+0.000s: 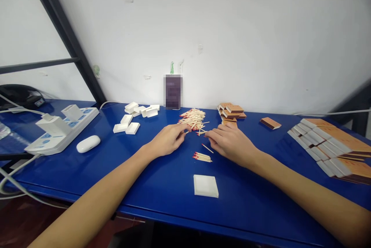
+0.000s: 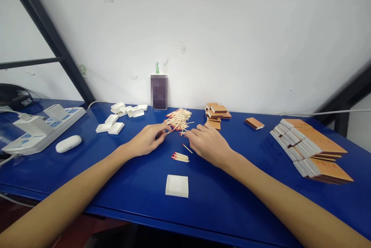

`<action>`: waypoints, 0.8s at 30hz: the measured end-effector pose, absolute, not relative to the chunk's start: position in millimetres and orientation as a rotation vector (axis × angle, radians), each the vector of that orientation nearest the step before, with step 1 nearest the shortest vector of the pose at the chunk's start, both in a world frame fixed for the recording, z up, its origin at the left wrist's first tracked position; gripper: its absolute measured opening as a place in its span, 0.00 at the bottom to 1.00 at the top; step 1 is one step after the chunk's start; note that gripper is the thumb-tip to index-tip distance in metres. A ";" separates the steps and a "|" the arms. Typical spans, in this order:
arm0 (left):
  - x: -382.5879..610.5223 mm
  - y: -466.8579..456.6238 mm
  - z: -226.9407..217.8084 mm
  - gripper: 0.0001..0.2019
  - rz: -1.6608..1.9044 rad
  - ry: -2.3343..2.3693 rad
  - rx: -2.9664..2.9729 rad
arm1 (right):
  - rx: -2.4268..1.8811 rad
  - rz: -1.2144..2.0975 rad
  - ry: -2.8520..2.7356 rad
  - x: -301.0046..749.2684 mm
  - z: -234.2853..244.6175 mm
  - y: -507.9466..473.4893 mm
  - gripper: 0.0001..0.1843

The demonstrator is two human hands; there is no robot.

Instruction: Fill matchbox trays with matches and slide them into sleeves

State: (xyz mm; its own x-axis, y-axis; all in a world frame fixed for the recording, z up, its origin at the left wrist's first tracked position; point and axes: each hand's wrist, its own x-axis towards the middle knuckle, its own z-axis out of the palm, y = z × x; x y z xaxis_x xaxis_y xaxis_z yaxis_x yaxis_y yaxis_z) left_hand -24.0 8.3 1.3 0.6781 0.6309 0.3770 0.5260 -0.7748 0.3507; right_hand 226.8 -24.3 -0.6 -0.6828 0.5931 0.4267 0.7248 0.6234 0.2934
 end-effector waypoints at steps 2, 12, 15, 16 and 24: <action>-22.8 7.4 0.4 0.13 0.739 0.941 2.699 | -1.113 -0.604 -2.578 227.5 -3.8 -26.4 0.14; -16.1 9.0 -3.5 0.14 0.841 1.267 2.581 | -0.916 -0.372 -2.682 214.0 -8.7 -26.5 0.13; -16.5 8.6 -3.6 0.11 0.832 1.232 2.590 | -0.848 -0.343 -2.643 215.6 -11.5 -25.6 0.14; -16.8 8.2 -3.7 0.11 0.832 1.213 2.612 | -0.871 -0.326 -2.616 216.7 -12.1 -24.9 0.14; -13.9 5.5 -5.5 0.13 0.762 1.021 2.735 | -1.213 -0.295 -2.539 223.0 -9.3 -16.4 0.14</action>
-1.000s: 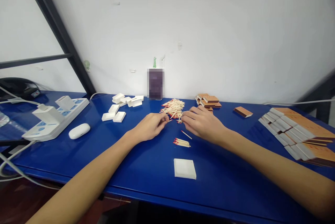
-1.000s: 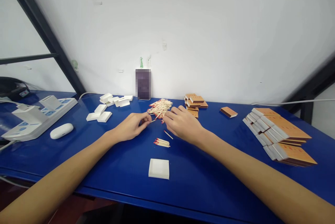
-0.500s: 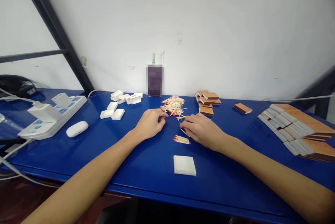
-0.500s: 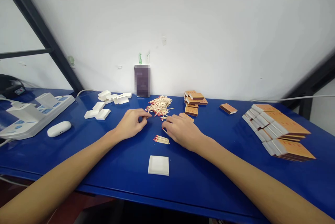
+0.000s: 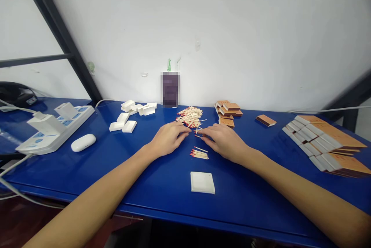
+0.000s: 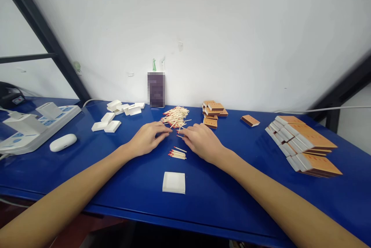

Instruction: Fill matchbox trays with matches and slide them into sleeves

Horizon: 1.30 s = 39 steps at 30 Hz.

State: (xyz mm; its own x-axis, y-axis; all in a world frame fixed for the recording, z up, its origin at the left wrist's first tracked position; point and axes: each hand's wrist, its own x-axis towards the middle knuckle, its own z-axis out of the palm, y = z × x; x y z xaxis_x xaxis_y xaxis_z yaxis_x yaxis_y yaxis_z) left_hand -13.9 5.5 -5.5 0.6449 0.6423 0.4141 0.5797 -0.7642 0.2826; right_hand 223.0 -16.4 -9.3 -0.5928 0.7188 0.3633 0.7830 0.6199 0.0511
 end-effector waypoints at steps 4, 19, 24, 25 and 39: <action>-9.4 4.2 -6.3 0.15 0.714 0.948 2.637 | -1.250 -0.301 -2.559 223.6 -5.4 -10.5 0.14; -23.5 6.7 6.7 0.09 0.488 1.102 2.605 | -1.383 -0.256 -2.558 224.2 -1.3 -1.7 0.11; -16.9 4.7 4.4 0.09 0.469 1.089 2.652 | -1.397 -0.143 -2.502 223.6 -3.5 0.7 0.10; -13.8 4.4 3.2 0.10 0.472 1.075 2.664 | -1.395 -0.134 -2.497 222.9 -4.0 0.9 0.09; -9.8 2.1 -0.8 0.08 0.556 1.176 2.714 | -1.301 -0.199 -2.516 224.6 -4.2 -20.8 0.16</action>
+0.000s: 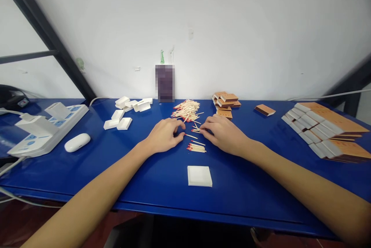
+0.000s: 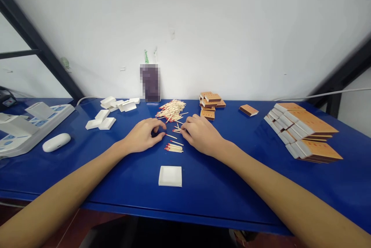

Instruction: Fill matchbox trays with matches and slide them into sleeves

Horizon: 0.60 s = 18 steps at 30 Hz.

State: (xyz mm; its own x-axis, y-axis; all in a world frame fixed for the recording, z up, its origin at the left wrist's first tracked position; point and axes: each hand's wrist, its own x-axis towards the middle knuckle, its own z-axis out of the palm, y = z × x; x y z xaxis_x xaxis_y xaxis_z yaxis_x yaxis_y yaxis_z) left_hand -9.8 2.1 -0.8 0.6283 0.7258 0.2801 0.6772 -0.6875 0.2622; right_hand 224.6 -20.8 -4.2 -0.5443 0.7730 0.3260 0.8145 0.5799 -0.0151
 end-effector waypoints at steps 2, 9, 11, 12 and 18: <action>-9.7 2.3 -0.4 0.06 0.544 1.178 2.708 | -1.301 -0.180 -2.503 225.2 -4.9 -21.8 0.16; -8.8 1.8 -1.6 0.05 0.562 1.103 2.695 | -1.266 -0.036 -2.380 221.0 -14.3 -19.8 0.10; -9.1 1.8 -2.2 0.06 0.588 1.077 2.694 | -1.239 -0.002 -2.360 218.7 -16.1 -19.7 0.10; -9.1 1.7 -2.3 0.06 0.602 1.068 2.688 | -1.230 0.020 -2.351 217.8 -16.7 -19.6 0.09; -6.7 0.3 -1.5 0.06 0.609 1.077 2.661 | -1.191 0.162 -2.326 216.3 -16.5 -20.4 0.09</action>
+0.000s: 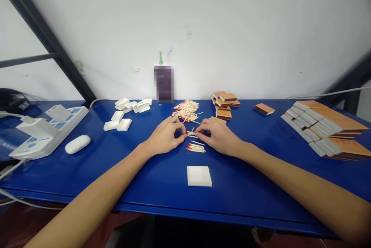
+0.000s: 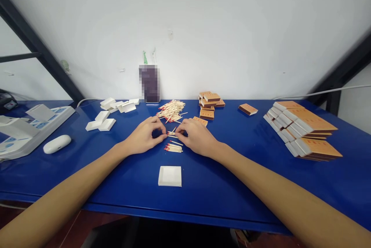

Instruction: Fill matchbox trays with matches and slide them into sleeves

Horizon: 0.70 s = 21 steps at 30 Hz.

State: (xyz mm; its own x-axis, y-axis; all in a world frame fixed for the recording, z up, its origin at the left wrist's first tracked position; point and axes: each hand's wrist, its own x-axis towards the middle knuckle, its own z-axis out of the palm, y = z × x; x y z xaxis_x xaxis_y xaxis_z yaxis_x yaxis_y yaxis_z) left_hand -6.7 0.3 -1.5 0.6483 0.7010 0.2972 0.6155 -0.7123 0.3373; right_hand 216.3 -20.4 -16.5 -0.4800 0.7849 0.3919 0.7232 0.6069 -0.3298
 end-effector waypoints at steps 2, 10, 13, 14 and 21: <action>-6.4 -0.5 -1.3 0.08 0.616 1.100 2.651 | -1.184 0.141 -2.340 216.9 -16.1 -21.2 0.10; -6.6 -1.1 -0.5 0.10 0.535 1.053 2.683 | -1.158 -0.153 -2.481 220.6 -10.7 -17.8 0.16; -6.6 -1.6 -0.2 0.10 0.533 1.032 2.685 | -1.107 -0.167 -2.599 221.1 -8.1 -14.2 0.16; -6.6 -1.8 -0.1 0.10 0.530 1.025 2.686 | -1.094 -0.154 -2.619 221.3 -7.5 -13.3 0.16; -6.8 -4.0 -0.5 0.10 0.530 0.966 2.749 | -1.141 -0.116 -2.553 222.2 -5.9 -11.4 0.13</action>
